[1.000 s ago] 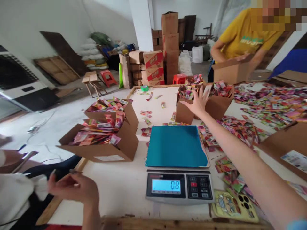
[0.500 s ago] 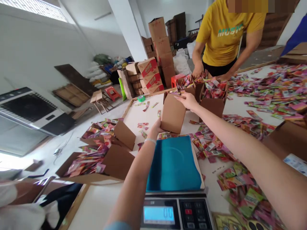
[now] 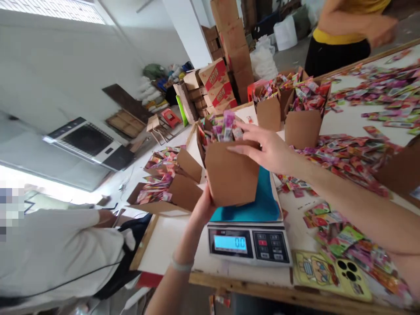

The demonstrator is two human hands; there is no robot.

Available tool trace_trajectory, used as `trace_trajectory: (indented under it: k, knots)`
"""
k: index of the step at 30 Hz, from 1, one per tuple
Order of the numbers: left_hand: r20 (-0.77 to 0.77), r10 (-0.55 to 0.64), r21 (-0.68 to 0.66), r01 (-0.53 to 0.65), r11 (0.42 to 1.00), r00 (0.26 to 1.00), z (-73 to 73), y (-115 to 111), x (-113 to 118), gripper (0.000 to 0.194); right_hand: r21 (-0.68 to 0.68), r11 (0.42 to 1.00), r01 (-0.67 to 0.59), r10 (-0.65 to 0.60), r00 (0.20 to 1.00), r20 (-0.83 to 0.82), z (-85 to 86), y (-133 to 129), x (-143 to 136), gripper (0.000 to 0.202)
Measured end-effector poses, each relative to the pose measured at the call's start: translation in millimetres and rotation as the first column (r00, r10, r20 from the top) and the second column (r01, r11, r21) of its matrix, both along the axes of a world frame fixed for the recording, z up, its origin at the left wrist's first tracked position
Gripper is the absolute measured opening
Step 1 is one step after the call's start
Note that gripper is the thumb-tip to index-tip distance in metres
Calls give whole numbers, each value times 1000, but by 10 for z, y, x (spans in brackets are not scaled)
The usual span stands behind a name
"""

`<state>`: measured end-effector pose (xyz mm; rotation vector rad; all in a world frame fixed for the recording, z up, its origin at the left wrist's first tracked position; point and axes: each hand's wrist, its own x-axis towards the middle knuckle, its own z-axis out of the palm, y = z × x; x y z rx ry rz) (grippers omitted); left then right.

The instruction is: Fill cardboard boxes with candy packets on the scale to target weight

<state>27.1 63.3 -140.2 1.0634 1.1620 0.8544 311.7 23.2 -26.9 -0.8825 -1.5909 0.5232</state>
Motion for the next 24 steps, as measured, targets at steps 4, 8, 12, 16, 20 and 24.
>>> trace_trajectory:
  k: [4,8,12,16,20,24]
  knots:
    - [-200,-300,-189,264,946,932,-3,-681,-152,96,-20,988,-150,151,985,81,-67,-304,-55,40]
    - [-318,-319,-129,292,948,893,95,-886,-98,97,-49,995,-87,88,996,28,-128,-352,52,41]
    - [-336,-75,122,122,985,939,166,-928,-382,70,-94,995,-19,2,984,-180,-530,-415,300,76]
    - [-258,186,307,-102,946,948,48,-1160,-1057,66,-318,809,495,-514,857,29,-1445,-700,713,87]
    - [-243,460,379,-353,855,854,-371,-1531,-1689,78,-515,390,763,-694,612,380,-2401,-943,1090,100]
    - [-208,649,377,-552,744,732,-838,-1816,-2031,78,-491,328,807,-721,550,422,-2799,-908,1178,104]
